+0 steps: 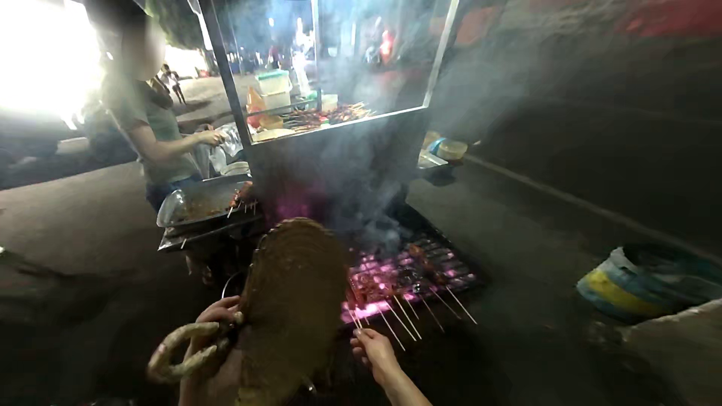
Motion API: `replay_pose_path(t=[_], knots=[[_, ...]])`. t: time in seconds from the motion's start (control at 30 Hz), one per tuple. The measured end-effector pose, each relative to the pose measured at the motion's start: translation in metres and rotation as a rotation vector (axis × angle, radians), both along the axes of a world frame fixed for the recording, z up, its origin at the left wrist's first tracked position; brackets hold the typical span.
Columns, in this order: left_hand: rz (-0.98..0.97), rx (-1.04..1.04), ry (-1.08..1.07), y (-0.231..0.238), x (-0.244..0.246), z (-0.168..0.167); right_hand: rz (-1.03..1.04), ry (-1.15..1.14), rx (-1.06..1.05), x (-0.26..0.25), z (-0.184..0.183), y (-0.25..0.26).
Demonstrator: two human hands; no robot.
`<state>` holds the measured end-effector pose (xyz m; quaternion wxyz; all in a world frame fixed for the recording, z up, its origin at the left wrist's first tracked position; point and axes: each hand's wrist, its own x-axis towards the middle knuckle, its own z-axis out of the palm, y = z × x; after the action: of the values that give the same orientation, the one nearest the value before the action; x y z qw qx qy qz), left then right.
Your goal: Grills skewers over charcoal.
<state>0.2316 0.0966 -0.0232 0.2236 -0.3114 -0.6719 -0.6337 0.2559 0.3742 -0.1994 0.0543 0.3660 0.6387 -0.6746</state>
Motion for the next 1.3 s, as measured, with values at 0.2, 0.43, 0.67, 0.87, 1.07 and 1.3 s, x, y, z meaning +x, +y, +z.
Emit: replay_pose_path(t=[0.2, 0.43, 0.67, 0.87, 1.07, 1.3], knots=[[-0.065, -0.006, -0.038, -0.007, 0.005, 0.011, 0.029, -0.039, 0.020, -0.002, -0.002, 0.003], [-0.032, 0.007, 0.051, -0.009, -0.004, 0.020, -0.186, -0.091, -0.174, 0.007, -0.009, -0.022], [-0.078, 0.012, 0.084, -0.003, 0.000, 0.024, -0.250, -0.037, -0.058, 0.011, -0.005, -0.029], [-0.068, 0.002, 0.083, -0.016, -0.009, 0.031, -0.091, -0.073, 0.159, 0.015, -0.006, 0.007], [-0.130, -0.014, -0.035, 0.006, 0.002, 0.034, 0.038, -0.172, 0.214, -0.006, 0.008, 0.037], [-0.167, 0.018, -0.032, 0.025, -0.005, 0.022, -0.092, -0.125, -0.079, -0.012, -0.001, 0.027]])
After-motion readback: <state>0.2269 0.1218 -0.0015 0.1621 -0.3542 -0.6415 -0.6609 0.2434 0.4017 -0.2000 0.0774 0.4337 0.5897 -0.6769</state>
